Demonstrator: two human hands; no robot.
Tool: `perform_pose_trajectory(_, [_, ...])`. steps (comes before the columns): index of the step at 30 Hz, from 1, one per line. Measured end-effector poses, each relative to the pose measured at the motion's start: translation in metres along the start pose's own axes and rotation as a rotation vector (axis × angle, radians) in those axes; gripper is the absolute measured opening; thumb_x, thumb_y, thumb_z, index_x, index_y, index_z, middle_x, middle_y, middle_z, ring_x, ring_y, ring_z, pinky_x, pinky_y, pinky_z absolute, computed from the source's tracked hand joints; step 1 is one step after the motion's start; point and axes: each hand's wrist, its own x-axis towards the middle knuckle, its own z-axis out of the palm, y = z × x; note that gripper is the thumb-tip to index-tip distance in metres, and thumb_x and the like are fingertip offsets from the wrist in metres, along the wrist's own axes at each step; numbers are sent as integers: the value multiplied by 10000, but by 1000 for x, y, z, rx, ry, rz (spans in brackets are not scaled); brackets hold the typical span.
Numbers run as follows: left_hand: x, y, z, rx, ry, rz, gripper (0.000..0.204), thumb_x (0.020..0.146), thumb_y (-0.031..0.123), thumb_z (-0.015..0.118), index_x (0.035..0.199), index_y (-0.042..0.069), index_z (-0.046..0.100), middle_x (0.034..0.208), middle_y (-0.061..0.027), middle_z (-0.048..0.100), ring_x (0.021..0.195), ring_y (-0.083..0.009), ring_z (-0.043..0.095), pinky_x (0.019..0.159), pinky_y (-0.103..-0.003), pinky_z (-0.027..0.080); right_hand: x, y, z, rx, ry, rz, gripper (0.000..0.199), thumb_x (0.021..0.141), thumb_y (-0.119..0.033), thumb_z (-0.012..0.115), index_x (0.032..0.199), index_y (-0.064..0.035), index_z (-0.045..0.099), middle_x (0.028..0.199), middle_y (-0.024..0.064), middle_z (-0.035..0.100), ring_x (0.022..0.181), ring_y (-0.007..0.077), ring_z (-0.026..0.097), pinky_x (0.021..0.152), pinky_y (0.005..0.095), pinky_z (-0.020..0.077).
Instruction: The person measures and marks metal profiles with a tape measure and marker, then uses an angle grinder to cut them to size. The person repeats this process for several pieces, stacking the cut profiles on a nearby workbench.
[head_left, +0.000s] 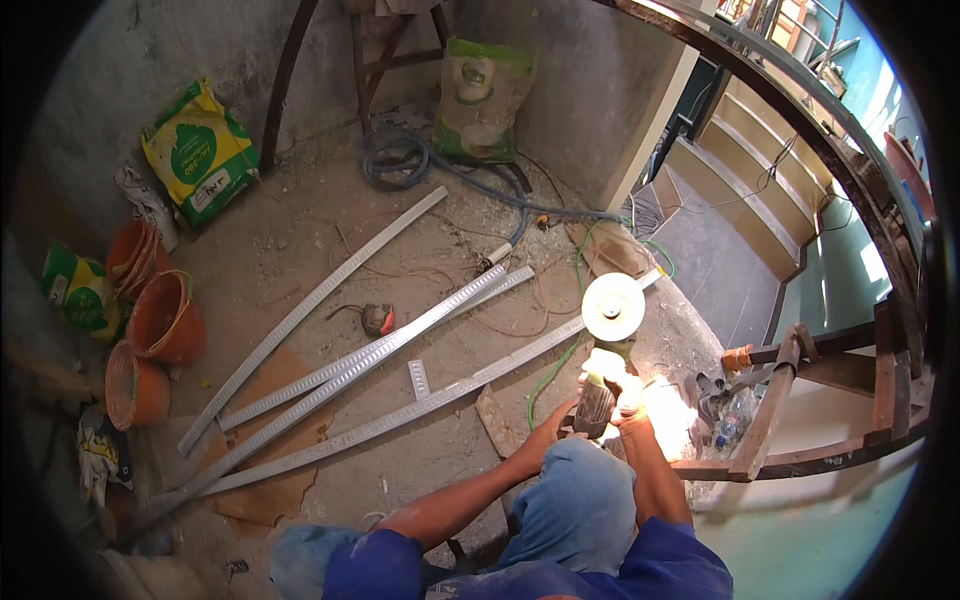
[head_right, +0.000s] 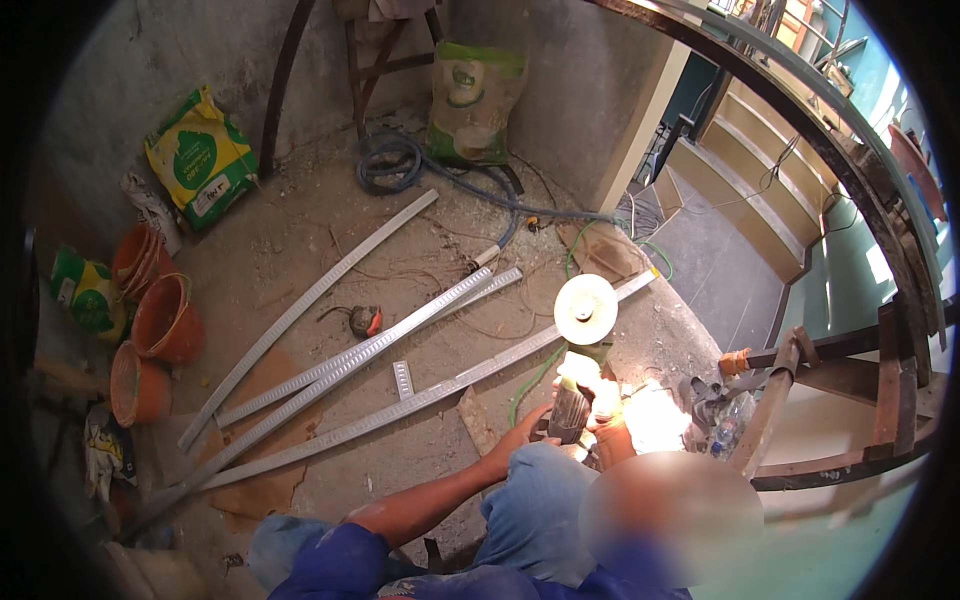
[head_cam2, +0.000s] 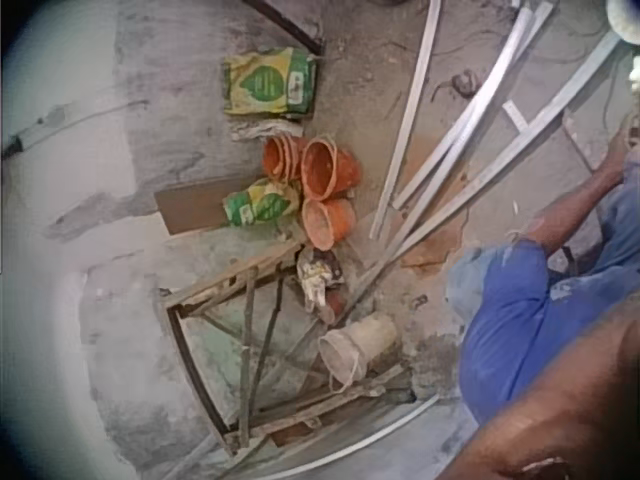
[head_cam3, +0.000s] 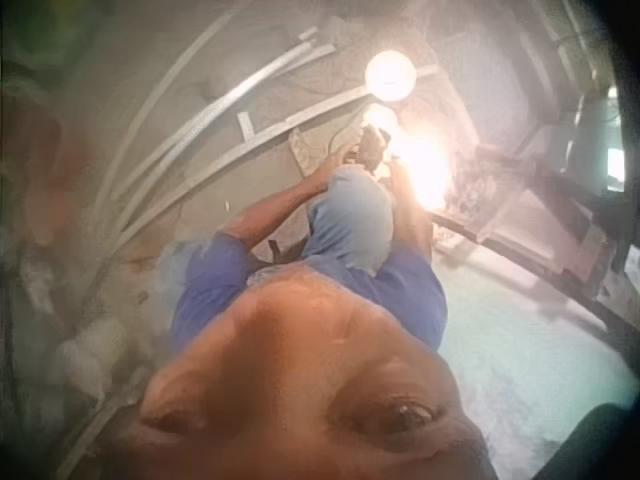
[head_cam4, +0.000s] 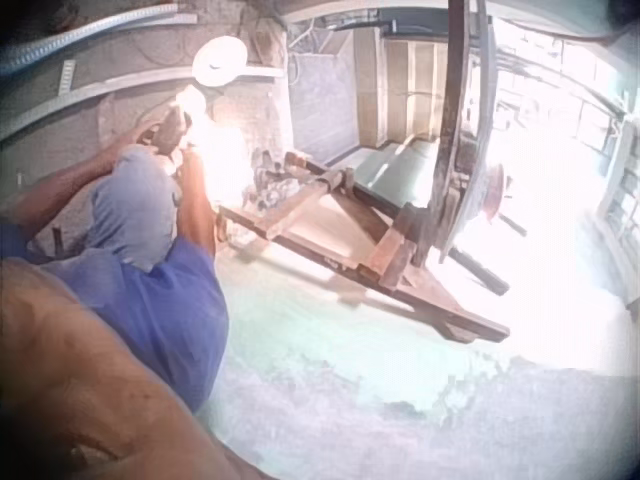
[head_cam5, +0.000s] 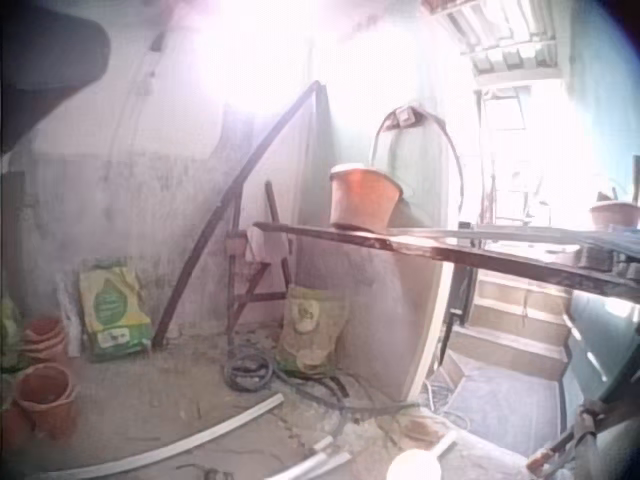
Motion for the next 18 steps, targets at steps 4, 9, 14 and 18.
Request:
perform_pose_trajectory(4, [1,13,4,34,79,-33,864,892,197,753,1558,68,217,1345,-180,555,1137,-205,590,949,-318,484,5,6,17,-118,62,-44,446,873,-198,670,1240,43,588,1058,183,702,875,296,709,799,429,589])
perform_pose_trajectory(9, [-4,21,8,32,176,-23,919,865,238,776,1547,40,193,1262,-173,601,1102,-216,614,916,-335,495,7,1,50,-277,-43,-24,465,792,-244,777,1127,35,617,959,151,707,858,235,708,803,372,581])
perform_pose_trajectory(14, [-12,8,0,74,183,-45,930,856,240,780,1538,14,190,1273,-187,591,1143,-229,598,957,-337,479,21,26,45,-601,-29,-198,530,763,-331,836,1119,-21,595,985,66,646,899,152,594,835,331,505])
perform_pose_trajectory(18, [-18,-5,-8,83,171,-74,971,833,224,787,1536,-20,163,1337,-207,551,1184,-235,575,1003,-331,454,11,22,62,-686,-22,-158,409,785,-233,814,1092,-44,621,940,23,642,846,130,590,779,306,499])
